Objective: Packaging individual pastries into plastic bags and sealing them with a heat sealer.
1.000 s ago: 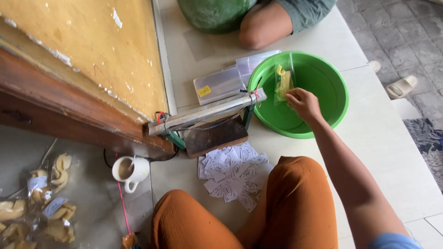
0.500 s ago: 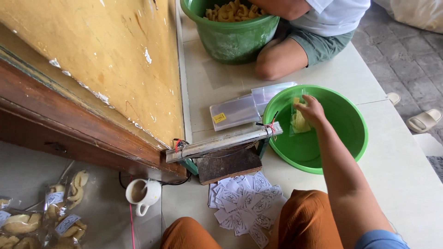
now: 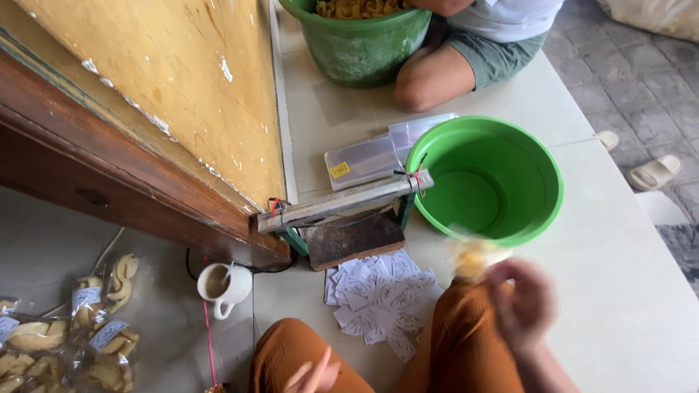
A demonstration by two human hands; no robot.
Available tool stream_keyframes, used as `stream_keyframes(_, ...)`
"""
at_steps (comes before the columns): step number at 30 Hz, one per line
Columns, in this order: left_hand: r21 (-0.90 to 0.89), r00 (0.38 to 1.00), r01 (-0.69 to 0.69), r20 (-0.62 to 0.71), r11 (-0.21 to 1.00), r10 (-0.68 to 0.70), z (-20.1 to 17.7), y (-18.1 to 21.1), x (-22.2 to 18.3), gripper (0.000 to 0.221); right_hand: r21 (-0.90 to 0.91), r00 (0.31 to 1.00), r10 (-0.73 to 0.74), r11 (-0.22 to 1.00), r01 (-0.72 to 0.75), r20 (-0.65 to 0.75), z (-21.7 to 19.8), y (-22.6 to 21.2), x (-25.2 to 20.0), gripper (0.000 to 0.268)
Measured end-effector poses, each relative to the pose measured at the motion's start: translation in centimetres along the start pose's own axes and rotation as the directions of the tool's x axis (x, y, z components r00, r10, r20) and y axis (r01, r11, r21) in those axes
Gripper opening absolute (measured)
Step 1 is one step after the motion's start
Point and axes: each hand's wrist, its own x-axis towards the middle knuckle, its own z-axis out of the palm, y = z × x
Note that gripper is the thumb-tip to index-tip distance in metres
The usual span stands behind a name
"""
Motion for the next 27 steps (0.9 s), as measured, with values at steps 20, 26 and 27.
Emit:
stream_keyframes(20,-0.620,0.698,-0.636,-0.716,0.459,-0.001,6.0,3.7,8.2,0.112,-0.641,0.443,0.683,0.719,-0.269,0.581,11.8,6.8,-5.0,0.043)
stream_keyframes(26,-0.609,0.635,-0.679,-0.768,0.410,-0.090,6.0,1.4,8.0,0.101,-0.635,0.260,0.604,0.771,0.050,0.753,18.7,6.9,-9.0,0.049)
stream_keyframes(27,-0.609,0.648,-0.672,-0.759,0.422,-0.062,5.8,2.5,8.0,0.106,-0.628,0.270,0.585,0.771,0.108,0.765,19.9,7.6,-10.3,0.046)
